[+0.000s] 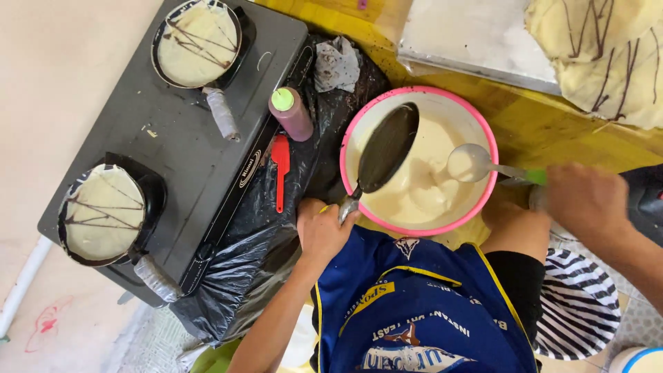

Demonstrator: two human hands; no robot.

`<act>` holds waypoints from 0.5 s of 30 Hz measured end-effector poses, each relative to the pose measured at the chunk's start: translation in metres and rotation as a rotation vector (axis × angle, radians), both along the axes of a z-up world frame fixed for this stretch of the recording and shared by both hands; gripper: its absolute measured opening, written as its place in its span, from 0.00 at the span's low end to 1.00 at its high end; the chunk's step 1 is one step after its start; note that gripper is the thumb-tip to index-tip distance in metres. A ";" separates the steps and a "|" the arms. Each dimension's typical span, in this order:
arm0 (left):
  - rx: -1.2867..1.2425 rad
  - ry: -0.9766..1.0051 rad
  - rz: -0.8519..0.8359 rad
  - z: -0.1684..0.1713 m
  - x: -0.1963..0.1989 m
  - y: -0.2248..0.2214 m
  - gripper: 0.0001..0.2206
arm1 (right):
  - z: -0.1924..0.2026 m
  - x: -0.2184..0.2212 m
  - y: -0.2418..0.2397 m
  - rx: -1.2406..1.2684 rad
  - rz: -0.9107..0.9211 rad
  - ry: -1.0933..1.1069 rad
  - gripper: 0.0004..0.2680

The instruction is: Making crepes by pouring batter into multiple pans on a gas stove, spreading it, and stacking the finished products.

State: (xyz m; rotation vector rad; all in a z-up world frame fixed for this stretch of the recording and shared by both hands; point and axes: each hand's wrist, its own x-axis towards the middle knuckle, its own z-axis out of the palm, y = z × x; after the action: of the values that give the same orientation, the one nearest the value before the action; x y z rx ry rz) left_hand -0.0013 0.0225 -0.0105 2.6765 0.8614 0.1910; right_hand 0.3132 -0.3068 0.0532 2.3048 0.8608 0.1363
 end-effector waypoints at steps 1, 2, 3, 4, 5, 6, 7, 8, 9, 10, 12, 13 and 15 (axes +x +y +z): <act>0.373 -0.123 -0.091 0.003 0.003 0.003 0.24 | 0.019 0.001 0.003 -0.021 -0.211 0.148 0.12; 0.376 -0.124 -0.085 0.004 0.008 0.005 0.24 | 0.031 0.000 0.005 -0.019 -0.206 0.146 0.12; 0.369 -0.049 -0.090 0.005 0.012 0.007 0.24 | 0.042 -0.001 0.007 -0.005 -0.335 0.249 0.15; 0.361 0.027 -0.095 0.006 0.017 0.009 0.24 | 0.053 -0.002 0.009 0.011 -0.467 0.350 0.18; 0.363 0.028 -0.088 -0.003 0.025 0.012 0.24 | 0.046 -0.003 0.001 0.012 -0.459 0.350 0.18; -0.028 0.093 -0.023 -0.013 0.034 0.015 0.24 | 0.038 -0.004 -0.007 0.040 -0.419 0.306 0.20; -0.421 0.155 0.037 -0.023 0.042 0.018 0.25 | 0.029 -0.006 -0.017 0.067 -0.384 0.264 0.21; -0.420 0.156 0.040 0.000 0.048 0.016 0.25 | 0.035 -0.013 -0.014 0.067 -0.381 0.266 0.21; -0.712 0.183 0.134 0.023 0.054 0.014 0.23 | 0.040 -0.022 -0.012 0.130 -0.324 0.235 0.21; -1.004 0.208 0.230 0.045 0.061 0.012 0.22 | 0.045 -0.030 -0.010 0.192 -0.267 0.204 0.20; -1.138 0.132 0.248 0.037 0.065 0.009 0.21 | 0.042 -0.043 -0.007 0.240 -0.133 0.039 0.19; -1.275 0.055 0.276 0.033 0.065 0.007 0.21 | 0.040 -0.051 -0.006 0.283 0.001 -0.127 0.17; -1.313 0.040 0.296 0.041 0.069 0.007 0.20 | 0.042 -0.053 -0.003 0.336 0.139 -0.213 0.17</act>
State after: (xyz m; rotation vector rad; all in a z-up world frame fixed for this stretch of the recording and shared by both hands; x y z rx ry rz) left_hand 0.0673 0.0290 0.0309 1.3347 0.9160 -0.2836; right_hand 0.2607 -0.3097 0.0955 2.4752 0.9439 0.6172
